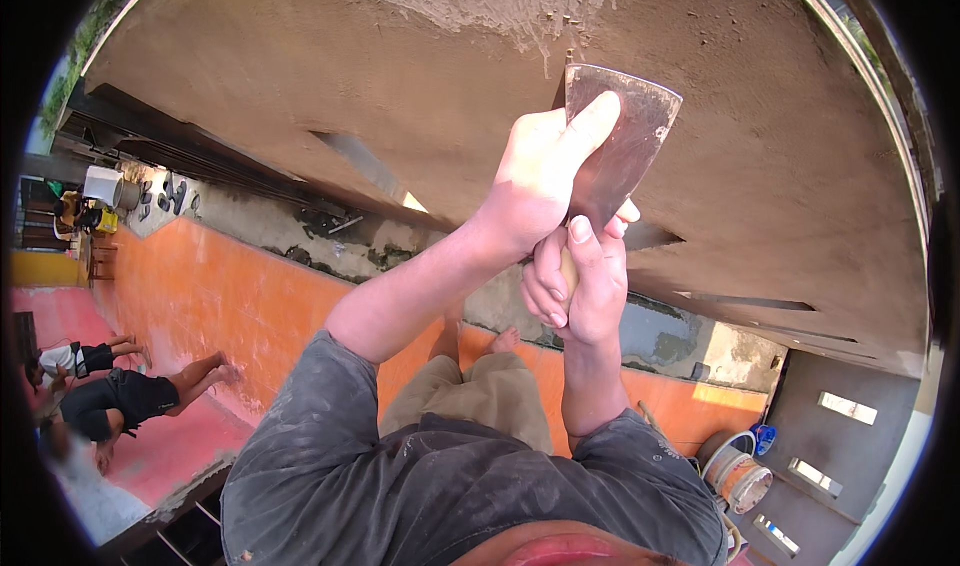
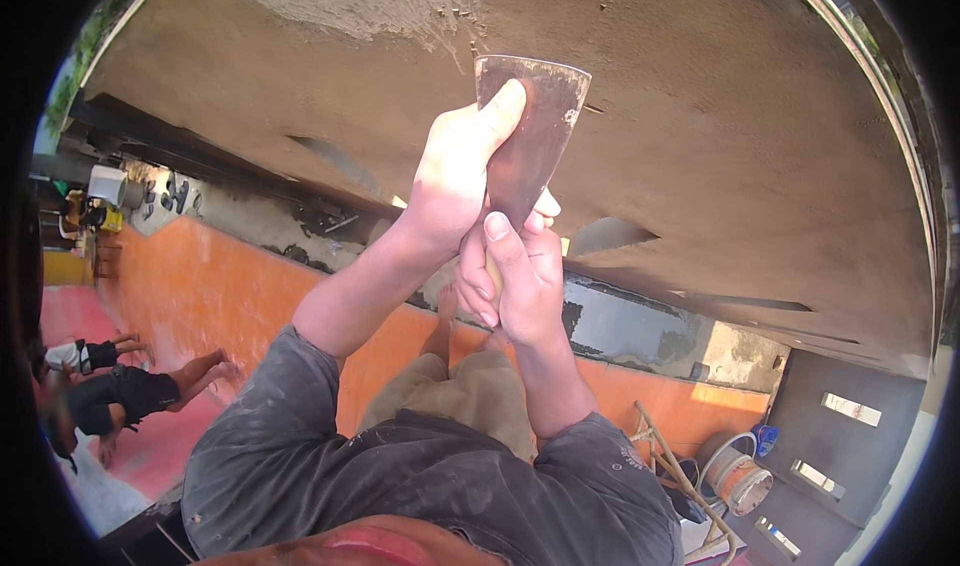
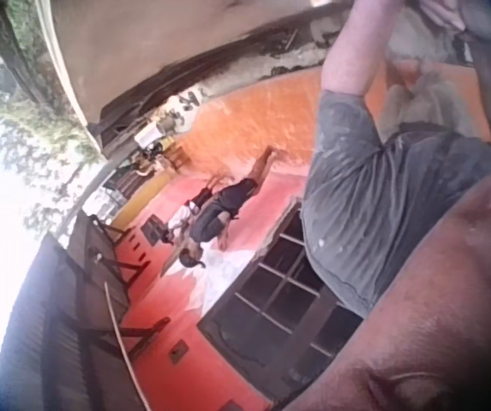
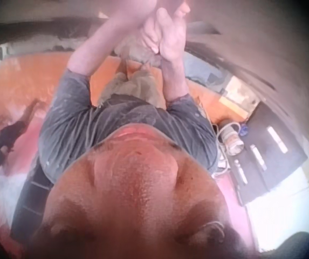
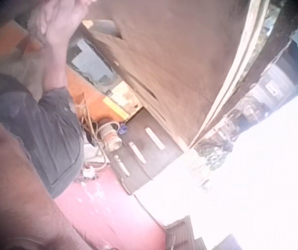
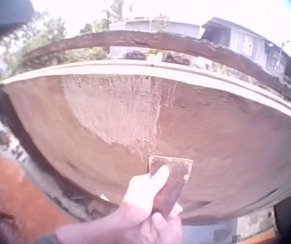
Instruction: The person uses a trowel to apply and smooth plaster onto a curved wall surface. They repeatedly scrape and level the material to create a uniform finish.
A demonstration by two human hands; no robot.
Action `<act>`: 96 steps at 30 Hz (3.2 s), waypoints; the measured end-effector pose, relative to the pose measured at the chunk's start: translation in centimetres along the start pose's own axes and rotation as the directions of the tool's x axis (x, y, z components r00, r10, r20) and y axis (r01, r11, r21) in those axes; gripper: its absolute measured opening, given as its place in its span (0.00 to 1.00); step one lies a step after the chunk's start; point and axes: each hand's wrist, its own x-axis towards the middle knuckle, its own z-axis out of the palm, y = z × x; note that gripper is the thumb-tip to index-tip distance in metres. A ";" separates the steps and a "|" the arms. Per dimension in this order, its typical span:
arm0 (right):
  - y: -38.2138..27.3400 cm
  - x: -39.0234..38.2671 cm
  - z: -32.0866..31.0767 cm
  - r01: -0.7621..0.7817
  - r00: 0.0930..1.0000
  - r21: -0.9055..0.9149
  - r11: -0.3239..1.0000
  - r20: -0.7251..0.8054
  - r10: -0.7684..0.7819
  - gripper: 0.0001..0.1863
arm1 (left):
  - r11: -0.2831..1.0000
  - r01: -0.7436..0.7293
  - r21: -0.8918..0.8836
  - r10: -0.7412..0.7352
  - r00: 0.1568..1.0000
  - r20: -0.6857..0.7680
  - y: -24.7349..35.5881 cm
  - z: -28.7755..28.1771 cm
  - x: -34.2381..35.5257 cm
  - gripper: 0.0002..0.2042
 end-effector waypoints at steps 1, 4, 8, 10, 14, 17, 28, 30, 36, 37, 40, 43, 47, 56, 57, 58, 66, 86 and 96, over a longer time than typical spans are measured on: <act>-0.4 0.3 0.2 0.016 1.000 -0.015 1.000 0.020 -0.015 0.11 | 1.000 -0.004 -0.004 0.004 1.000 0.002 0.4 0.1 0.1 0.22; -1.8 1.1 1.2 0.031 0.997 -0.022 0.999 0.073 -0.029 0.11 | 1.000 -0.014 0.001 0.014 1.000 -0.009 2.1 0.7 0.1 0.22; -1.7 0.1 1.2 -0.092 0.996 0.065 0.994 0.000 0.092 0.12 | 0.996 0.076 -0.056 -0.080 0.994 -0.076 1.2 0.7 -0.5 0.22; -1.7 0.1 1.0 -0.111 0.994 0.116 0.987 0.033 0.107 0.15 | 0.995 0.066 -0.070 -0.072 0.993 -0.092 1.2 0.5 -0.6 0.22; -3.7 2.0 2.5 -0.051 0.995 0.122 0.991 0.087 0.040 0.16 | 0.997 0.045 -0.065 -0.049 0.997 -0.065 4.0 1.5 0.0 0.22; -3.1 1.1 3.0 -0.065 0.997 0.117 0.991 0.039 0.060 0.17 | 0.997 0.061 -0.046 -0.065 0.993 -0.095 3.3 1.8 -0.4 0.24; -4.3 2.7 4.4 -0.057 0.997 0.109 0.992 0.050 0.052 0.17 | 0.996 0.081 0.048 -0.078 0.995 -0.057 6.8 2.1 1.0 0.25; -5.3 3.9 5.6 -0.017 0.996 0.077 0.997 0.086 0.010 0.18 | 0.997 0.053 0.063 -0.051 0.998 -0.040 9.0 2.7 1.5 0.24; -3.9 2.4 5.7 -0.026 1.000 0.167 0.986 -0.006 0.027 0.19 | 0.989 0.122 0.087 -0.122 0.993 -0.009 7.2 2.1 1.0 0.25; -4.5 3.5 5.8 0.004 1.000 0.155 0.988 0.013 -0.006 0.19 | 0.990 0.100 0.102 -0.101 0.995 0.008 8.2 2.3 1.7 0.25; -4.9 2.9 6.4 0.012 1.000 0.168 0.986 -0.026 -0.008 0.19 | 0.989 0.110 0.097 -0.114 0.993 0.034 8.5 2.7 1.7 0.25; -4.0 1.9 6.7 0.022 0.998 0.177 0.984 -0.062 -0.011 0.18 | 0.986 0.133 0.104 -0.135 0.991 0.017 7.2 2.4 0.9 0.24; -5.0 3.3 7.0 0.101 0.995 0.185 0.978 -0.006 -0.101 0.18 | 0.986 0.138 0.096 -0.147 0.985 0.095 10.2 3.4 1.8 0.22; -4.9 3.0 7.1 0.103 0.994 0.251 0.963 0.007 -0.108 0.16 | 0.983 0.170 0.073 -0.180 0.971 0.157 9.4 2.6 1.8 0.24; -4.4 2.2 6.8 0.085 0.996 0.215 0.973 -0.034 -0.080 0.15 | 0.978 0.191 0.079 -0.202 0.966 0.162 8.6 2.2 1.3 0.24; -3.7 1.1 6.5 0.065 0.996 0.181 0.981 -0.076 -0.052 0.15 | 0.974 0.212 0.085 -0.224 0.960 0.168 7.5 1.6 0.8 0.24; -3.2 -1.8 5.0 0.246 0.942 -0.276 0.929 -0.157 -0.296 0.16 | 0.978 0.209 0.011 -0.189 0.857 0.480 0.8 -6.0 -3.7 0.20; -1.6 1.8 5.2 0.148 0.882 -0.617 0.773 -0.272 -0.385 0.12 | 0.920 0.140 0.365 -0.327 0.789 0.520 -1.4 -8.2 -6.0 0.11; -0.5 0.9 3.7 0.400 0.827 -0.279 0.873 -0.301 -0.475 0.11 | 0.964 0.022 0.265 -0.161 0.841 0.516 -1.2 -9.3 -4.5 0.21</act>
